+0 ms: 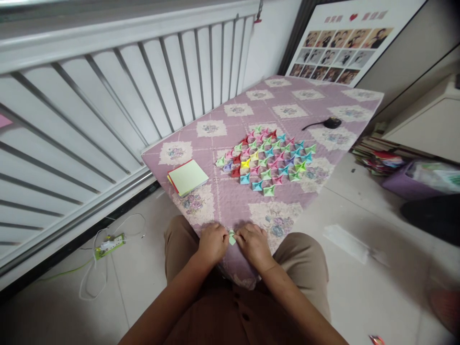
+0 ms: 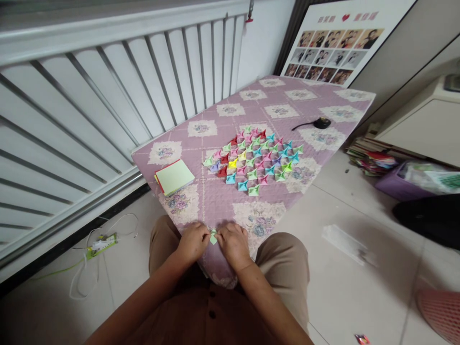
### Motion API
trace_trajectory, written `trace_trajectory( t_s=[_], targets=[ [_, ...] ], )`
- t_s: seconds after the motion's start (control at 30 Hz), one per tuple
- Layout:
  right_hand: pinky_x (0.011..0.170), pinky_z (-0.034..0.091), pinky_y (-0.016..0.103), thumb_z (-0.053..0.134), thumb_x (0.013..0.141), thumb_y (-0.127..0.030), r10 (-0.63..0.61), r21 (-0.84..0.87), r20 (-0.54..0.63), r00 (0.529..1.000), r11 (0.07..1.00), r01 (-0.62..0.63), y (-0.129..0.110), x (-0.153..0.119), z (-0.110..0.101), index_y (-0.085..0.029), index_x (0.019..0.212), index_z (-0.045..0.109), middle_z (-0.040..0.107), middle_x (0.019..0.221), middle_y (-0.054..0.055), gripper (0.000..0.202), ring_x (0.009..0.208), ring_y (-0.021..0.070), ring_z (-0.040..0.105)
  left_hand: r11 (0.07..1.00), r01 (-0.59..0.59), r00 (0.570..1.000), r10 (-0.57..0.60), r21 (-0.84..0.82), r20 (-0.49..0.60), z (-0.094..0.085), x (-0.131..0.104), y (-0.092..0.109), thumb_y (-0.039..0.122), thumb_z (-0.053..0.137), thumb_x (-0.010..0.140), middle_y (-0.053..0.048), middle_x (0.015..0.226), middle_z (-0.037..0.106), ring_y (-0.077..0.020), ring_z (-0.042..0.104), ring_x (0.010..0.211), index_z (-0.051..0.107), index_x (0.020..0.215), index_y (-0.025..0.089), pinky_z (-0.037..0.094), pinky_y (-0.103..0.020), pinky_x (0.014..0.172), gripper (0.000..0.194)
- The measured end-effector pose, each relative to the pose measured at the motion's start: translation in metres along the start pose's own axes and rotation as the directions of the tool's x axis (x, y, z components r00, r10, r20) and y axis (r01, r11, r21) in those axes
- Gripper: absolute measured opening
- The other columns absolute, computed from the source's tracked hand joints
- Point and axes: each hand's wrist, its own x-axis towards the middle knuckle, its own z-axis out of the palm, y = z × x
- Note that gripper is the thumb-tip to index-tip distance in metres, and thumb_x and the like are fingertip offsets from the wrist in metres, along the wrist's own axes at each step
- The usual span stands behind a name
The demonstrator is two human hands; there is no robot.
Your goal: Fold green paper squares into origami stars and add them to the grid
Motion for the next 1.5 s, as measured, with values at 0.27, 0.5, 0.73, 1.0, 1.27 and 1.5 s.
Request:
trace_trajectory(
  t_s=[0.27, 0.5, 0.73, 1.0, 1.27, 1.5],
  targets=[
    [0.072, 0.027, 0.033, 0.058, 0.086, -0.034, 0.062, -0.025, 0.044, 0.997, 0.998, -0.061, -0.006, 0.006, -0.005, -0.023, 0.074, 0.066, 0.064, 0.085, 0.003, 0.018, 0.088, 0.0209, 0.051, 0.999, 0.039, 0.989, -0.041, 0.017, 0.144, -0.012, 0.010, -0.001, 0.031, 0.049, 0.087, -0.004, 0.094, 0.067, -0.0188, 0.059, 0.090, 0.066, 0.085, 0.020, 0.041, -0.028, 0.078, 0.021],
    [0.070, 0.027, 0.031, 0.061, 0.084, -0.036, 0.125, -0.024, 0.118, 0.985, 0.992, -0.123, -0.010, 0.013, -0.013, -0.023, 0.070, 0.064, 0.064, 0.085, 0.003, 0.019, 0.088, 0.0205, 0.052, 0.999, 0.034, 0.988, -0.039, 0.032, 0.151, -0.013, 0.010, 0.000, 0.034, 0.044, 0.090, -0.005, 0.097, 0.067, -0.0194, 0.059, 0.091, 0.066, 0.087, 0.020, 0.042, -0.029, 0.079, 0.026],
    [0.068, 0.027, 0.031, 0.063, 0.081, -0.036, 0.163, -0.027, 0.130, 0.978, 0.987, -0.161, -0.013, 0.017, -0.014, -0.023, 0.069, 0.063, 0.064, 0.084, 0.003, 0.018, 0.086, 0.0209, 0.052, 0.996, 0.051, 0.981, -0.064, 0.071, 0.182, -0.013, 0.014, 0.003, 0.034, 0.044, 0.088, -0.006, 0.098, 0.066, -0.0215, 0.060, 0.091, 0.066, 0.089, 0.020, 0.043, -0.032, 0.079, 0.026],
    [0.068, 0.027, 0.031, 0.063, 0.081, -0.037, 0.151, -0.032, 0.092, 0.984, 0.988, -0.148, -0.012, 0.016, -0.011, -0.023, 0.067, 0.062, 0.064, 0.082, 0.002, 0.020, 0.085, 0.0199, 0.052, 0.996, 0.050, 0.959, -0.067, 0.068, 0.277, -0.017, 0.024, -0.004, 0.039, 0.050, 0.085, -0.005, 0.092, 0.068, -0.0214, 0.064, 0.086, 0.067, 0.089, 0.021, 0.044, -0.029, 0.072, 0.024],
    [0.069, 0.025, 0.032, 0.063, 0.082, -0.036, 0.155, -0.037, 0.071, 0.985, 0.988, -0.153, -0.011, 0.014, -0.009, -0.023, 0.069, 0.062, 0.063, 0.083, 0.002, 0.018, 0.086, 0.0202, 0.051, 0.997, 0.033, 0.945, -0.052, 0.064, 0.323, -0.018, 0.028, -0.010, 0.040, 0.054, 0.085, -0.006, 0.097, 0.068, -0.0227, 0.064, 0.091, 0.066, 0.093, 0.021, 0.045, -0.029, 0.074, 0.024],
    [0.072, 0.025, 0.033, 0.065, 0.080, -0.036, 0.163, -0.030, -0.004, 0.987, 0.986, -0.163, -0.009, 0.010, -0.005, -0.023, 0.071, 0.061, 0.062, 0.084, 0.001, 0.017, 0.087, 0.0209, 0.050, 0.997, 0.015, 0.952, -0.037, 0.074, 0.302, -0.020, 0.025, -0.010, 0.040, 0.054, 0.087, -0.008, 0.103, 0.067, -0.0247, 0.064, 0.092, 0.063, 0.101, 0.021, 0.044, -0.031, 0.075, 0.026]
  ],
)
